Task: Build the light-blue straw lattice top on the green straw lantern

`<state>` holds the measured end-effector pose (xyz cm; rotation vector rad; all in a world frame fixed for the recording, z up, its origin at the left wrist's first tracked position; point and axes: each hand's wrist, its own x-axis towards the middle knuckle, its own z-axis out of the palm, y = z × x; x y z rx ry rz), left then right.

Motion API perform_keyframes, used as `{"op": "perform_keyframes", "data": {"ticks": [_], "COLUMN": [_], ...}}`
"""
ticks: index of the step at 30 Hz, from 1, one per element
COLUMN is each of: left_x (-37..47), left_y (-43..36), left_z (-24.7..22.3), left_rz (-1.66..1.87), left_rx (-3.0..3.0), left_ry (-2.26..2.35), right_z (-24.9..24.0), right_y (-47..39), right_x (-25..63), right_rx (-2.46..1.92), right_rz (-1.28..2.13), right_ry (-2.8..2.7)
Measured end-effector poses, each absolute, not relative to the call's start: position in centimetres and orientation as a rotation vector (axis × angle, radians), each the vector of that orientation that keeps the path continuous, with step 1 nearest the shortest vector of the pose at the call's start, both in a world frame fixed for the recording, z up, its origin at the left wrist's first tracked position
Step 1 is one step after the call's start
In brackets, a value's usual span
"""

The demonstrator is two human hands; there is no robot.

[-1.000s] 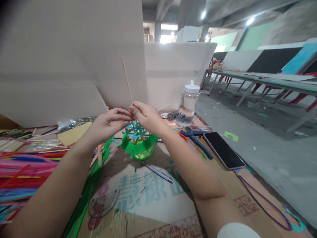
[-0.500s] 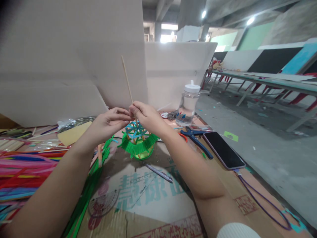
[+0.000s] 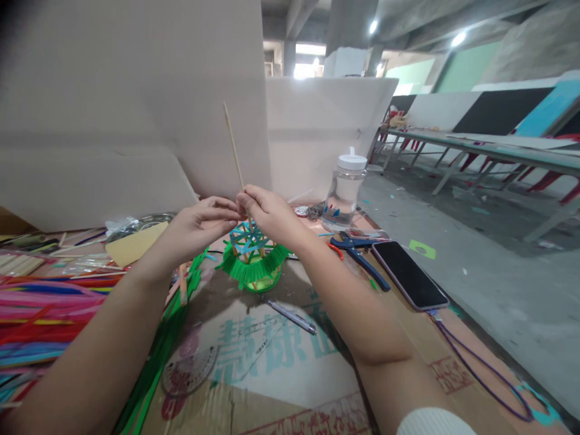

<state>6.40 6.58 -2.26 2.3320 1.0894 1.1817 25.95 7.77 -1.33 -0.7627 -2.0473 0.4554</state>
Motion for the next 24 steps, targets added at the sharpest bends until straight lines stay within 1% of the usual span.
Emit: {"op": "perform_keyframes", "data": {"ticks": [24], "left_x": [6.46], "left_y": [6.56], "left_z": [-2.14], "left_rz": [1.167], "left_rx": [2.326], "left_ry": [1.105], "right_z": [-1.36], "right_y": [7.82], "right_x": [25.96], "right_rx": [-0.769], "right_rz": [0.441], "right_ry": [-2.053]}}
